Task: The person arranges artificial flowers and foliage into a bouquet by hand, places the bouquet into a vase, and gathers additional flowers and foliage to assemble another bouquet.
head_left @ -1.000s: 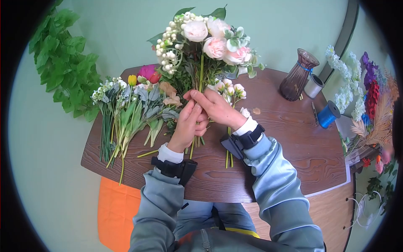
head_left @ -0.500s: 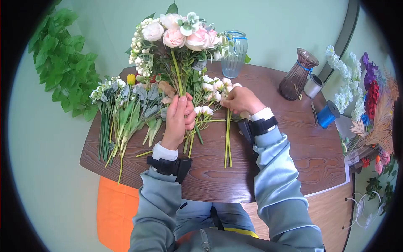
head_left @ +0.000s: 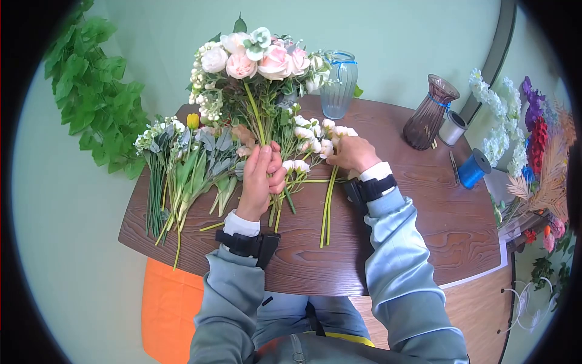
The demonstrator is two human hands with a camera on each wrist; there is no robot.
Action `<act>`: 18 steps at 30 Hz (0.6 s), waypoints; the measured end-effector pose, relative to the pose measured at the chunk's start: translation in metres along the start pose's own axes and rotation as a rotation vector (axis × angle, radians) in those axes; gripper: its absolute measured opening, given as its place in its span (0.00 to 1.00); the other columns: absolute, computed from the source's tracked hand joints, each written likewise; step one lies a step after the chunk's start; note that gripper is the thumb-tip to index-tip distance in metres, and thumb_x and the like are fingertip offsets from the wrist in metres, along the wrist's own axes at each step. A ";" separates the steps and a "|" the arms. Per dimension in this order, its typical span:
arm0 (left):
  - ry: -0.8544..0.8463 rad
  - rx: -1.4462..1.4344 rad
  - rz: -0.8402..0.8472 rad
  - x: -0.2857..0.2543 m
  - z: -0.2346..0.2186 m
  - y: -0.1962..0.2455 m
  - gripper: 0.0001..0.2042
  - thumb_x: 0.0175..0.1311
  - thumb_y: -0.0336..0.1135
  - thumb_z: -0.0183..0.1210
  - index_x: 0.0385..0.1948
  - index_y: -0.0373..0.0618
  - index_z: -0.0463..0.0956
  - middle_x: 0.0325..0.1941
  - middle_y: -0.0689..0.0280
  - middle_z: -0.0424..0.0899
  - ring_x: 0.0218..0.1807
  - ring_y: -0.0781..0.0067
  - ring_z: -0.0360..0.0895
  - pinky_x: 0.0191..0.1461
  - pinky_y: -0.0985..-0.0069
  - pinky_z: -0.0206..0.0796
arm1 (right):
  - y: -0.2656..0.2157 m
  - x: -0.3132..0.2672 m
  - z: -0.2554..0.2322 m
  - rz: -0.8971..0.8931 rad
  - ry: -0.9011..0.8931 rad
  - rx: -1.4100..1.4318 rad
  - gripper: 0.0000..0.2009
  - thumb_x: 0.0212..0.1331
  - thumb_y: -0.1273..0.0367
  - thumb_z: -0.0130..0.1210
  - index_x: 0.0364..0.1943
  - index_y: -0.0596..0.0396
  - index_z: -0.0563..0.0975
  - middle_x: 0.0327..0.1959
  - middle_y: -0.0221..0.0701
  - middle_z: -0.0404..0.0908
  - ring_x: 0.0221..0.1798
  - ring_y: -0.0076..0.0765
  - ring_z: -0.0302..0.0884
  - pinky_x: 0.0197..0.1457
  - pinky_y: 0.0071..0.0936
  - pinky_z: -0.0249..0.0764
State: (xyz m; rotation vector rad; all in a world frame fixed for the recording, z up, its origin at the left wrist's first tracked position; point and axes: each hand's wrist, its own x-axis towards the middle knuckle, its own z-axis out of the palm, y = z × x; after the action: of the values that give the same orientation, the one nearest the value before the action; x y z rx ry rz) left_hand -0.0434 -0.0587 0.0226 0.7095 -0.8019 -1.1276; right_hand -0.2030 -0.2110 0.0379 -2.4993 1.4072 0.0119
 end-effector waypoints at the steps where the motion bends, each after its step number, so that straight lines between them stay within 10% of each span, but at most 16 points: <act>1: -0.003 -0.014 0.004 0.000 0.000 0.000 0.10 0.70 0.41 0.38 0.40 0.47 0.63 0.21 0.76 0.56 0.14 0.90 0.45 0.13 0.89 0.36 | -0.002 -0.003 -0.002 -0.001 0.001 -0.001 0.20 0.41 0.58 0.61 0.39 0.55 0.77 0.37 0.39 0.80 0.44 0.44 0.77 0.46 0.37 0.72; 13: 0.005 -0.028 0.000 0.000 -0.001 0.000 0.09 0.70 0.40 0.38 0.41 0.47 0.63 0.21 0.76 0.56 0.14 0.89 0.45 0.14 0.88 0.36 | 0.008 0.013 0.005 -0.039 -0.141 0.384 0.14 0.43 0.59 0.56 0.22 0.57 0.79 0.21 0.35 0.80 0.26 0.37 0.79 0.35 0.30 0.74; 18: 0.022 -0.050 0.015 0.000 -0.001 -0.001 0.09 0.70 0.40 0.38 0.40 0.47 0.63 0.21 0.76 0.56 0.14 0.89 0.45 0.14 0.88 0.36 | 0.002 0.007 -0.009 -0.109 0.104 0.748 0.16 0.49 0.59 0.55 0.18 0.60 0.77 0.15 0.30 0.76 0.18 0.25 0.74 0.27 0.24 0.71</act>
State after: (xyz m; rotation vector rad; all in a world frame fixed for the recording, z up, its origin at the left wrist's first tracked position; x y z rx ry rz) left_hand -0.0425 -0.0589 0.0214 0.6725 -0.7566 -1.1204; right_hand -0.2024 -0.2205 0.0453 -1.9518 1.0377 -0.5643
